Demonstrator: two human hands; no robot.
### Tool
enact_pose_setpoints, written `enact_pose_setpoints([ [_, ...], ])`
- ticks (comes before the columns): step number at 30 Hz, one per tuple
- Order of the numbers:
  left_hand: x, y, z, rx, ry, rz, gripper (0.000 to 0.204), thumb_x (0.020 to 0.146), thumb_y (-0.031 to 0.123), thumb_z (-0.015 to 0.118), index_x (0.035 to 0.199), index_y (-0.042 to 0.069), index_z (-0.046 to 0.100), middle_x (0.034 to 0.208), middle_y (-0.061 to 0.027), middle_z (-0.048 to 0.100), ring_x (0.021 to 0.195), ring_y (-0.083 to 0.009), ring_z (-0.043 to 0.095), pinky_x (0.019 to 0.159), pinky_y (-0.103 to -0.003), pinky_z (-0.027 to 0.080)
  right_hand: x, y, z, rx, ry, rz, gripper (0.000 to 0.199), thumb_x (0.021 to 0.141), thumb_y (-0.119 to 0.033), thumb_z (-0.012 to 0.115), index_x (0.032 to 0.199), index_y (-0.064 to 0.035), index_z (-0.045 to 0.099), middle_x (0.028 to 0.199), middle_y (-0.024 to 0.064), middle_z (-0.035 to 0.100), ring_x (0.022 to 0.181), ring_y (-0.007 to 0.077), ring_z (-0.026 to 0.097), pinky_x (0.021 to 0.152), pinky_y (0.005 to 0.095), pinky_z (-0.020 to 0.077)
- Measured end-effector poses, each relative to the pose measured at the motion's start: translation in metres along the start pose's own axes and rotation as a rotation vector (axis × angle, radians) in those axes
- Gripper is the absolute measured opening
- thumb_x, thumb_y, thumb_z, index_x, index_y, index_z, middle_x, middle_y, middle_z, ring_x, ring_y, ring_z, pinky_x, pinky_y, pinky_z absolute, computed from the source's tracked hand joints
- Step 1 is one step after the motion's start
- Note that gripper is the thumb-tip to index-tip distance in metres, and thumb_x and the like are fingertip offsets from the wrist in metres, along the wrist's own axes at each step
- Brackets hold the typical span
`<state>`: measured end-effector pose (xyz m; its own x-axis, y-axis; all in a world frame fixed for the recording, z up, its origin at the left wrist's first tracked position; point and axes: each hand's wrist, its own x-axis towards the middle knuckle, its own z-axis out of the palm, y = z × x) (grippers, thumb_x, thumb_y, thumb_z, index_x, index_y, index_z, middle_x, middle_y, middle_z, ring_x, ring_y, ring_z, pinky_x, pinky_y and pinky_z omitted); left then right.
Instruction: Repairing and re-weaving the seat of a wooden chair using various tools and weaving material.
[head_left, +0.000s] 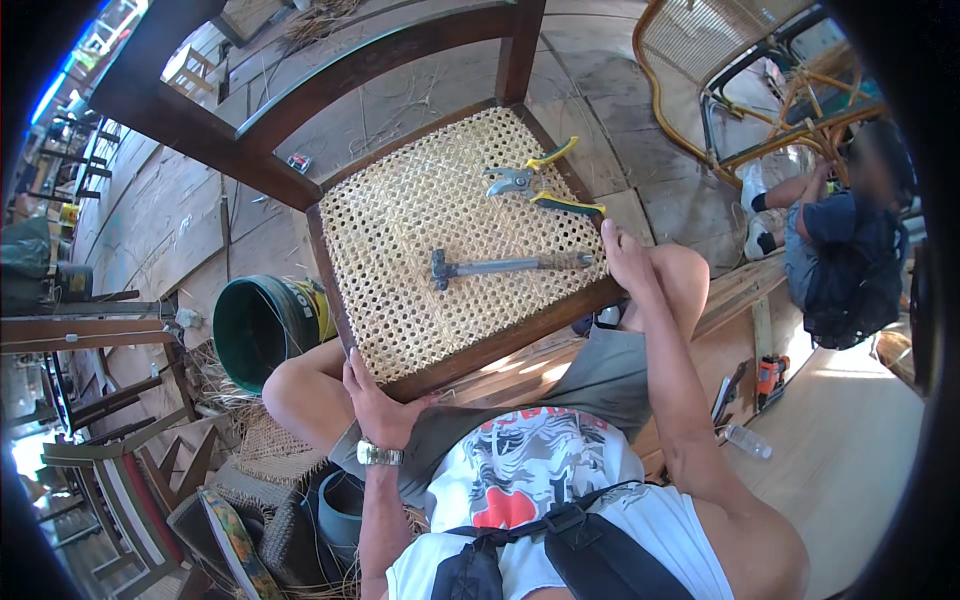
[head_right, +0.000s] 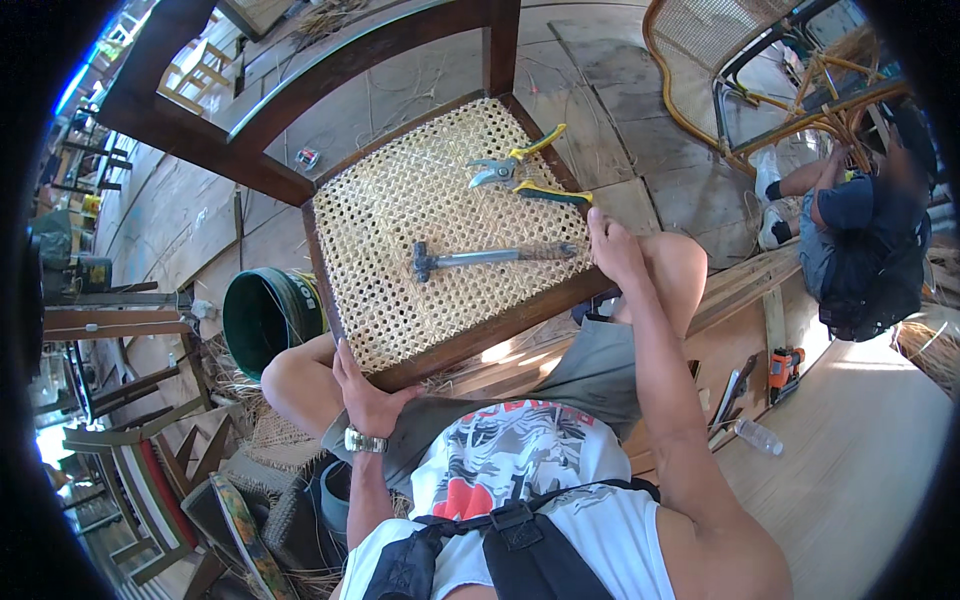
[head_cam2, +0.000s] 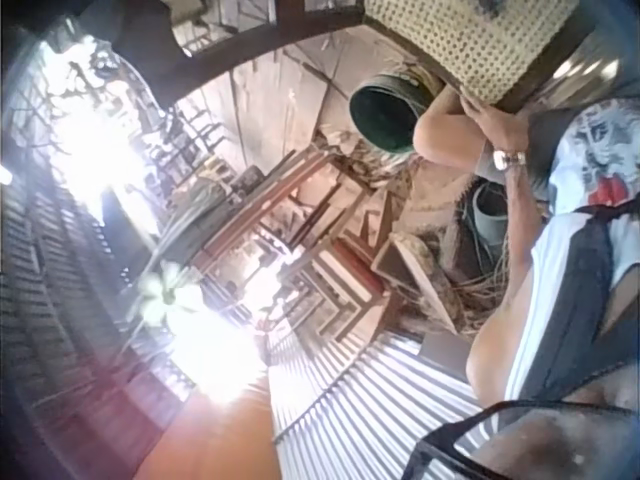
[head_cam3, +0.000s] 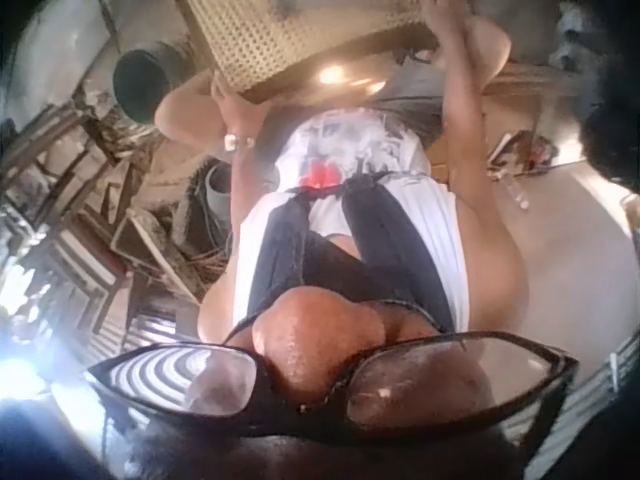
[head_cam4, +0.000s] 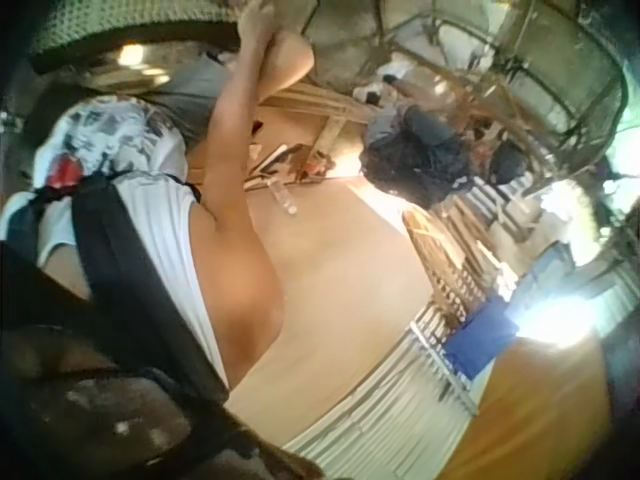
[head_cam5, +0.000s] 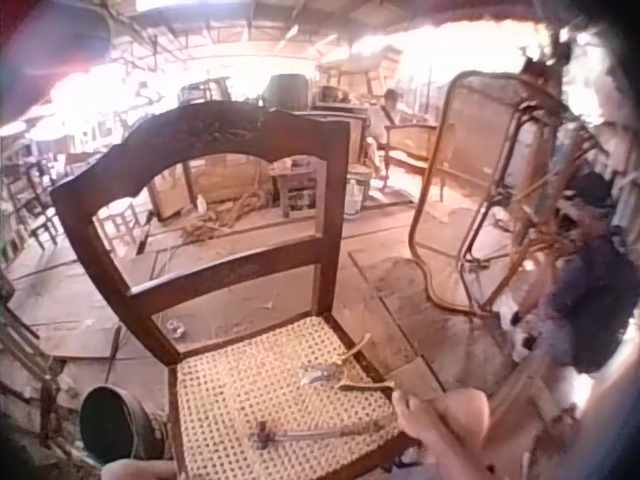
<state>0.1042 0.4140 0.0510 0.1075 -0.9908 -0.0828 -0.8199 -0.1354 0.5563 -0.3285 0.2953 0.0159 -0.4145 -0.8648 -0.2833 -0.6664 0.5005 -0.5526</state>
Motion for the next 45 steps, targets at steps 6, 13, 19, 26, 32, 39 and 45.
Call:
enact_pose_setpoints([
  [6,-0.005,-0.005,0.002,-0.032,0.029,0.079,0.143,0.042,0.024,0.101,0.154,0.001,0.015,0.147,-0.0314,0.032,0.134,-0.0456,0.039,0.112,-0.048,0.039,0.014,-0.005,0.007,-0.023,-0.047,0.146,0.095,0.096,-0.075,0.016,0.119,0.0012,0.067,0.122,0.0324,0.063,0.122,0.0479,0.055,0.104,0.0529,0.0419],
  [13,-0.004,-0.02,0.02,-0.021,0.115,0.16,0.142,0.042,0.029,0.1,0.153,0.001,0.016,0.146,-0.0325,0.032,0.132,-0.0467,0.041,0.112,-0.048,0.039,0.004,-0.01,0.012,-0.022,-0.014,0.104,0.089,0.096,-0.073,0.014,0.134,-0.0071,0.061,0.132,0.0268,0.06,0.129,0.0452,0.051,0.109,0.0515,0.0394],
  [19,0.014,-0.038,0.01,0.026,0.109,0.185,0.144,0.044,0.028,0.101,0.155,0.002,0.013,0.147,-0.0284,0.035,0.134,-0.0429,0.041,0.113,-0.046,0.039,-0.015,-0.018,0.019,-0.045,0.017,0.086,0.085,0.098,-0.069,0.018,0.137,-0.0042,0.057,0.137,0.0273,0.056,0.13,0.0454,0.051,0.109,0.0516,0.0397],
  [26,0.051,-0.069,-0.005,0.043,-0.014,0.176,0.138,0.05,0.041,0.099,0.153,-0.003,0.019,0.147,-0.0266,0.04,0.135,-0.0406,0.042,0.113,-0.044,0.037,-0.036,-0.033,0.042,-0.093,0.563,-0.59,0.075,0.092,-0.054,0.059,0.142,-0.0015,0.043,0.143,0.0269,0.044,0.133,0.0431,0.044,0.11,0.0518,0.0367],
  [32,0.111,-0.069,0.002,0.146,0.148,0.226,0.1,0.083,0.056,0.072,0.148,-0.008,0.03,0.143,-0.0303,0.046,0.134,-0.0451,0.043,0.113,-0.049,0.035,0.01,-0.081,0.042,-0.554,0.41,-0.84,0.084,0.086,-0.057,0.065,0.148,-0.0075,0.039,0.154,0.0152,0.035,0.14,0.0376,0.037,0.116,0.0513,0.0267],
  [39,0.148,-0.056,0.029,0.144,0.122,-0.015,0.091,0.083,0.057,0.071,0.144,-0.001,0.034,0.135,-0.0382,0.046,0.121,-0.0534,0.053,0.101,-0.057,0.046,0.054,-0.104,0.028,-0.844,0.06,-0.955,0.08,0.087,-0.064,0.061,0.144,-0.0091,0.046,0.14,0.0207,0.051,0.13,0.0368,0.049,0.108,0.0526,0.0361],
  [45,0.155,-0.037,0.02,0.135,0.041,-0.093,0.088,0.083,0.058,0.071,0.141,0.002,0.038,0.133,-0.0382,0.048,0.119,-0.0532,0.054,0.099,-0.057,0.047,0.003,-0.069,-0.016,-0.543,0.214,-0.746,0.068,0.091,-0.056,0.06,0.136,-0.0052,0.052,0.127,0.0265,0.057,0.12,0.0416,0.055,0.1,0.0498,0.0448],
])
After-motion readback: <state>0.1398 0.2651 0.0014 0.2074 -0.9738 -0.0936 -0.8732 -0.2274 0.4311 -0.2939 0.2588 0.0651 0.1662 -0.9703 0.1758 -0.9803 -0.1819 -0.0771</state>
